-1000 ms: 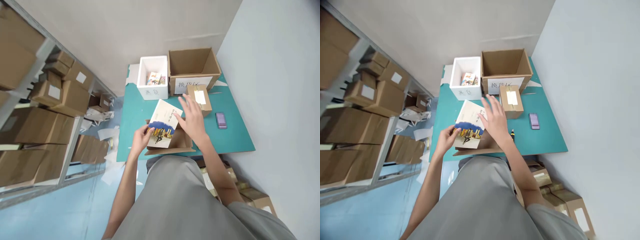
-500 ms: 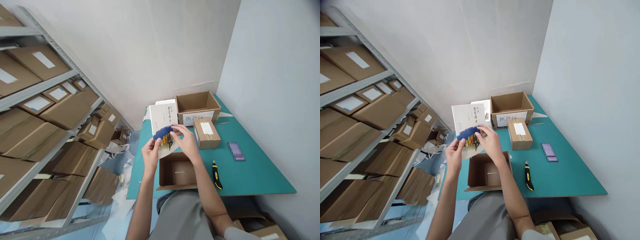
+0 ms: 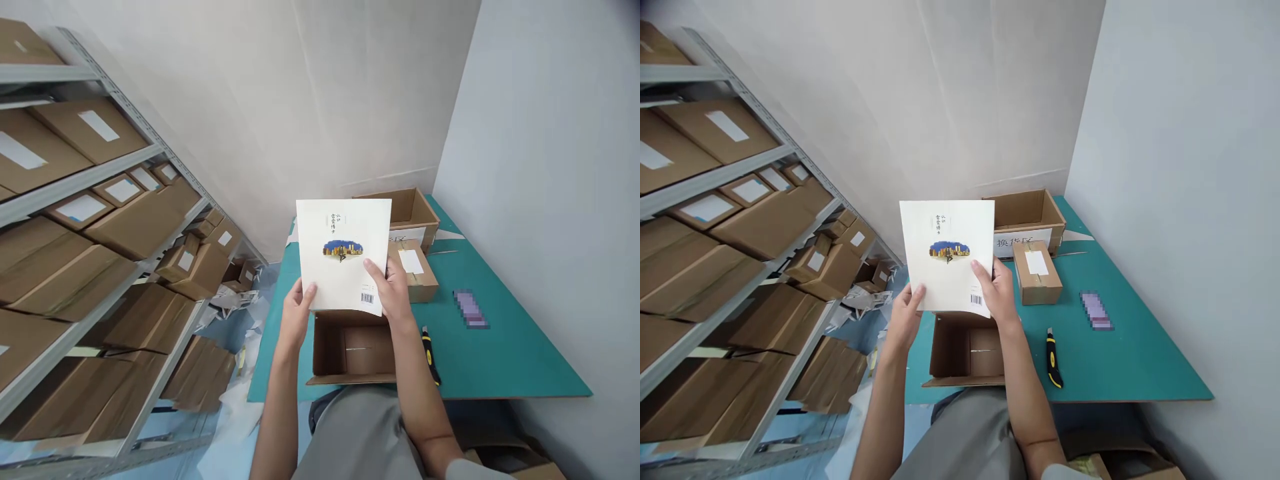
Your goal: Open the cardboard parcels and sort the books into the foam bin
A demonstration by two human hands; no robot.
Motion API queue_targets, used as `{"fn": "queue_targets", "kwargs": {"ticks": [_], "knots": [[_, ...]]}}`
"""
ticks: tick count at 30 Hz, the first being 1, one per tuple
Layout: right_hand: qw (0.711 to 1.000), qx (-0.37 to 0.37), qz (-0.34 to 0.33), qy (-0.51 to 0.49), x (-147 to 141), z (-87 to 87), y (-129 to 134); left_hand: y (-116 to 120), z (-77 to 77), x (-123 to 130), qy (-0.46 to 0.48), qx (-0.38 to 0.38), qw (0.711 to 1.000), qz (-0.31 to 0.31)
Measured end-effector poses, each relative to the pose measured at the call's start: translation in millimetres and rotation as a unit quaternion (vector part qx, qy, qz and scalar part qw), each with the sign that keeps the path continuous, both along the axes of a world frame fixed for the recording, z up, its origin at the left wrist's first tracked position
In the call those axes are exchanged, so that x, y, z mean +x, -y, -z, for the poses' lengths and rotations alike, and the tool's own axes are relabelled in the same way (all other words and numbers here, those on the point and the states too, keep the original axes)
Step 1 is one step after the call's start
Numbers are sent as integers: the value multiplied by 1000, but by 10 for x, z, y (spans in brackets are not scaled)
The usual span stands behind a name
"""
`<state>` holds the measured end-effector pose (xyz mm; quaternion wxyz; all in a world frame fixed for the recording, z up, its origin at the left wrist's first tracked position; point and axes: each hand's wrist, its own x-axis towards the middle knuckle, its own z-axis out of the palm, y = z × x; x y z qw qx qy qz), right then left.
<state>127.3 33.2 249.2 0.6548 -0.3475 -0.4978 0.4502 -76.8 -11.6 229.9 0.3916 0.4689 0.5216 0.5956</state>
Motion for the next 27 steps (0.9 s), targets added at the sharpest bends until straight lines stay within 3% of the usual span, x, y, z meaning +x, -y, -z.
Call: {"fn": "queue_targets", "kwargs": {"ticks": [1, 3, 5, 9, 10, 13, 16, 19, 21, 22, 25, 27], "knots": [[1000, -8, -10, -9, 2, 20, -16, 6, 12, -29, 39, -21, 998, 35], [1000, -23, -19, -3, -22, 72, -63, 37, 20, -41, 77, -30, 996, 42], [999, -22, 12, 38, -63, 123, -114, 79, -1, -12, 67, -13, 998, 2], [983, 29, 135, 124, -160, 119, -106, 160, -107, 89, -32, 23, 994, -97], [984, 37, 123, 125, -194, 87, -69, 179, -126, 125, -61, 32, 990, -122], [994, 46, 7, 98, -330, -42, 97, 243, -117, 276, -132, 50, 978, -155], [994, 48, -11, 101, -470, -116, 220, 299, -39, 448, -188, 87, 972, -109], [992, 14, 50, 114, -488, -76, 183, 304, -2, 520, -230, 127, 965, 24], [995, -11, 54, 80, -414, -22, 85, 261, -10, 466, -241, 129, 957, 95], [998, -19, 43, 52, -361, 0, 32, 227, -16, 411, -241, 126, 958, 88], [999, -29, -2, -16, -205, 29, -78, 105, -15, 188, -197, 97, 975, -44], [999, -32, -24, -33, -138, 29, -97, 44, 1, 56, -113, 36, 991, -55]]}}
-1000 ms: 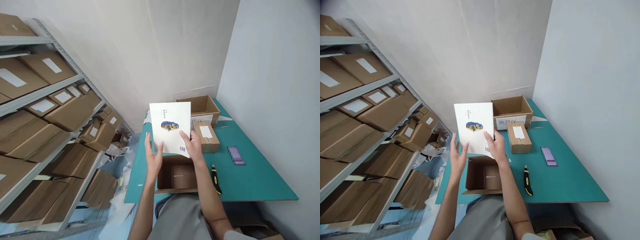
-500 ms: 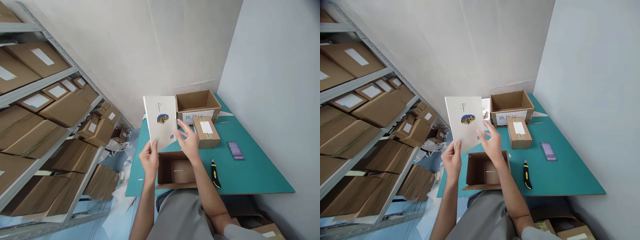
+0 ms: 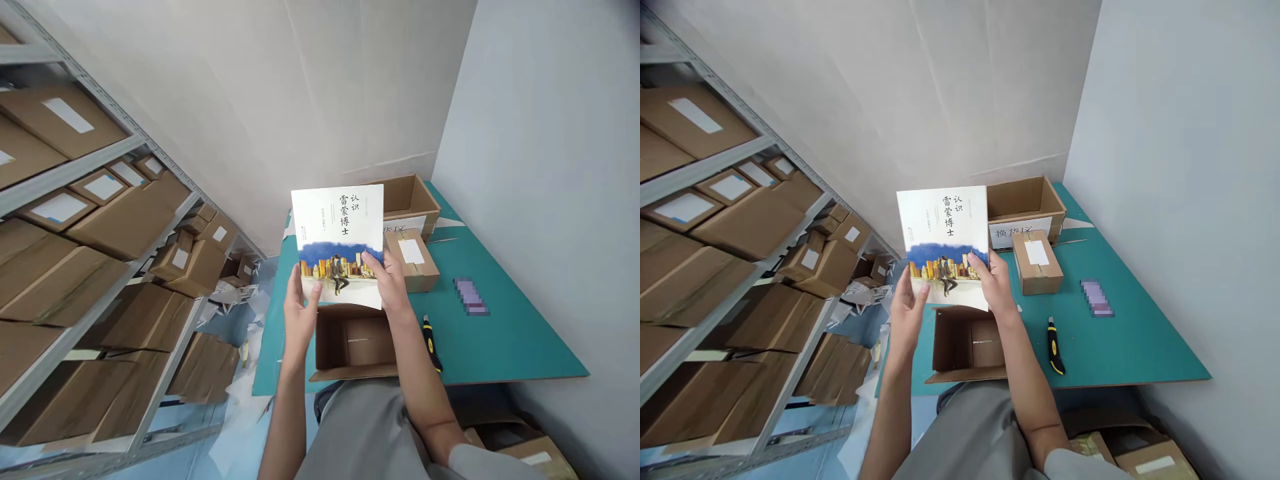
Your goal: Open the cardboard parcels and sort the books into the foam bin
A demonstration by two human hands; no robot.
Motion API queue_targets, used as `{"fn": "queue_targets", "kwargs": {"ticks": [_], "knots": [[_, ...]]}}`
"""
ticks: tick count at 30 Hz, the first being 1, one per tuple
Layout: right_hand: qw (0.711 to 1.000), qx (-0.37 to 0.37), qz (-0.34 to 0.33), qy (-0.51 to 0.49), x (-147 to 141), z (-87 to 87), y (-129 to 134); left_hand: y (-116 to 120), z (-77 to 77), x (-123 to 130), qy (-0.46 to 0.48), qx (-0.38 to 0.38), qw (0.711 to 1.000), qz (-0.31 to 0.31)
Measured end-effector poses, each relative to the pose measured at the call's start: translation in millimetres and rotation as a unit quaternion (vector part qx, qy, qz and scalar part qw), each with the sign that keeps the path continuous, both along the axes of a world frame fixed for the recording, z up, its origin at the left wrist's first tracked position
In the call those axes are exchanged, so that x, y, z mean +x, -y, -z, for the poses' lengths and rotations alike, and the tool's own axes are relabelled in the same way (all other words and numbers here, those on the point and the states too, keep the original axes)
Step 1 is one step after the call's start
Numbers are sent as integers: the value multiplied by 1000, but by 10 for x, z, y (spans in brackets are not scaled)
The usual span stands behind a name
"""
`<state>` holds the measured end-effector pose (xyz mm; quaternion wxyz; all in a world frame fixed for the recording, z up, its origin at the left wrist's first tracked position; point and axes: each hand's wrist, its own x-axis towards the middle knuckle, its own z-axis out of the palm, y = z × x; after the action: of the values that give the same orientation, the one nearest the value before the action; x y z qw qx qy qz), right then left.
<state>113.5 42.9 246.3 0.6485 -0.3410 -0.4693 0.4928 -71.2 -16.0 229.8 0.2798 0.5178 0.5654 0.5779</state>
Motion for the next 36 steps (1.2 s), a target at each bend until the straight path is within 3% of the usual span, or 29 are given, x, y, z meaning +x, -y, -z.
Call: {"fn": "queue_targets", "kwargs": {"ticks": [3, 5, 7, 11, 14, 16, 20, 22, 24, 26, 27, 30, 32, 34, 36], "knots": [[1000, 2, -24, 0, 41, 22, -7, -24, 25, -94, 167, -91, 978, 88], [999, 9, -30, 24, 48, 59, -30, -10, 32, -98, 235, -102, 963, 84], [997, 23, -3, 68, 41, 93, -60, 10, 29, -80, 240, -86, 966, 45], [976, 65, 132, 163, -53, 58, -20, 67, 0, 12, 115, -32, 992, -48], [981, 90, 43, 164, -210, -38, 135, 142, 5, 180, -10, 2, 995, -98], [985, 85, -9, 152, -311, -75, 235, 192, 28, 320, -90, 42, 993, -70], [992, 9, 43, 116, -320, -27, 253, 217, 32, 477, -231, 118, 963, 78], [995, -6, 40, 88, -215, 15, 184, 179, 3, 437, -249, 118, 955, 115], [999, -4, 4, 51, -83, 36, 117, 123, -22, 323, -221, 113, 967, 53], [998, -16, -54, 7, 28, 39, 82, 68, -26, 172, -138, 86, 986, -36], [996, -27, -82, -13, 67, 39, 76, 47, -19, 97, -80, 61, 994, -49], [989, -51, -132, -38, 113, 57, 68, 24, 26, -75, 109, -16, 994, 28], [992, -49, -118, -20, 98, 87, 45, 38, 54, -123, 176, -33, 982, 53], [997, -29, -68, 31, 66, 117, 11, 61, 63, -121, 183, -21, 983, 20], [995, 8, 25, 98, 21, 125, -10, 88, 52, -80, 158, 3, 987, -28]]}}
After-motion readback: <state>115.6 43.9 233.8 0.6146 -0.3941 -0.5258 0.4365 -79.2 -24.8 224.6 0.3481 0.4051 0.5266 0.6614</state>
